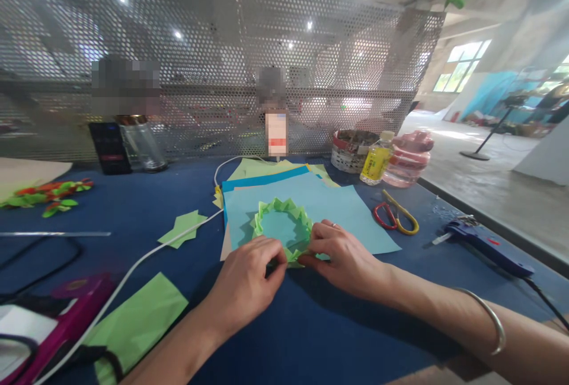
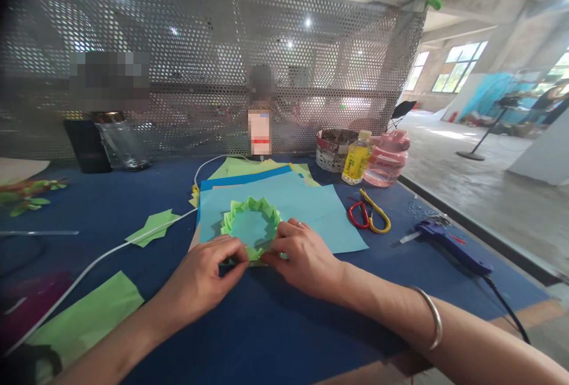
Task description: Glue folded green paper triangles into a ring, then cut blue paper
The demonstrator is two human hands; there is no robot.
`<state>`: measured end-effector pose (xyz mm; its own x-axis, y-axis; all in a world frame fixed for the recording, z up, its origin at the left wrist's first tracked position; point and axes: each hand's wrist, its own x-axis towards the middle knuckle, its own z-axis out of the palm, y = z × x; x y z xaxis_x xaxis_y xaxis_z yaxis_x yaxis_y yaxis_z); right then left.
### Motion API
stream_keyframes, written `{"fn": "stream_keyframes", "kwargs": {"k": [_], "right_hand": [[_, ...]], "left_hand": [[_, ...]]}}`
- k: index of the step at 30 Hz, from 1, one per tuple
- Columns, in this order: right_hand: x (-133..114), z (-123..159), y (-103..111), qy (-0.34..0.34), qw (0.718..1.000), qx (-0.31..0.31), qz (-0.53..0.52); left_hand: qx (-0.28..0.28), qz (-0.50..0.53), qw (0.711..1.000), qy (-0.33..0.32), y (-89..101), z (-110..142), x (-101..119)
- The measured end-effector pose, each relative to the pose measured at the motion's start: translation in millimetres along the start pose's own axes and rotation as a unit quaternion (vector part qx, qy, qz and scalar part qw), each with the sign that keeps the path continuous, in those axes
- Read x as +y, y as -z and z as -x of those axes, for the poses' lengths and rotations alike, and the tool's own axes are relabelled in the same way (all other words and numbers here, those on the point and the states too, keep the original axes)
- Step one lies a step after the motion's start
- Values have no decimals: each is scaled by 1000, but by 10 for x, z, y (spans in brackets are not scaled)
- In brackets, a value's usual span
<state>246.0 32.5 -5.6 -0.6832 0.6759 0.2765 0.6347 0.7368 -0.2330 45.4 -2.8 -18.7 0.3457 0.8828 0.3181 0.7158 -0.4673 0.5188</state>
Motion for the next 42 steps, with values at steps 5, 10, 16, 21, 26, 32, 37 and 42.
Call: {"fn": "stream_keyframes", "kwargs": {"k": [5,10,16,21,26,32,37,42], "right_hand": [[9,0,23,9,1000,3,8],[-9,-5,43,-11,1000,11,27],[-36,17,3,-3,998,58,4],[-25,19,-38,21,998,54,-14],[-22,22,-51,41,997,60,-34],[-61,32,-36,59,996,60,2],[-80,33,-50,80,995,63,7],[-88,40,-63,76,996,55,0]], "left_hand": [[12,19,1000,17,4,11,-3],[23,21,999,16,2,16,-5],[24,31,999,-1,11,23,13],[22,37,999,-7,2,20,29],[22,55,998,-3,-33,36,25],[65,-25,996,-54,-46,26,22],[50,-12,996,-75,-46,10,40],[57,-15,995,-81,-61,12,46]]}}
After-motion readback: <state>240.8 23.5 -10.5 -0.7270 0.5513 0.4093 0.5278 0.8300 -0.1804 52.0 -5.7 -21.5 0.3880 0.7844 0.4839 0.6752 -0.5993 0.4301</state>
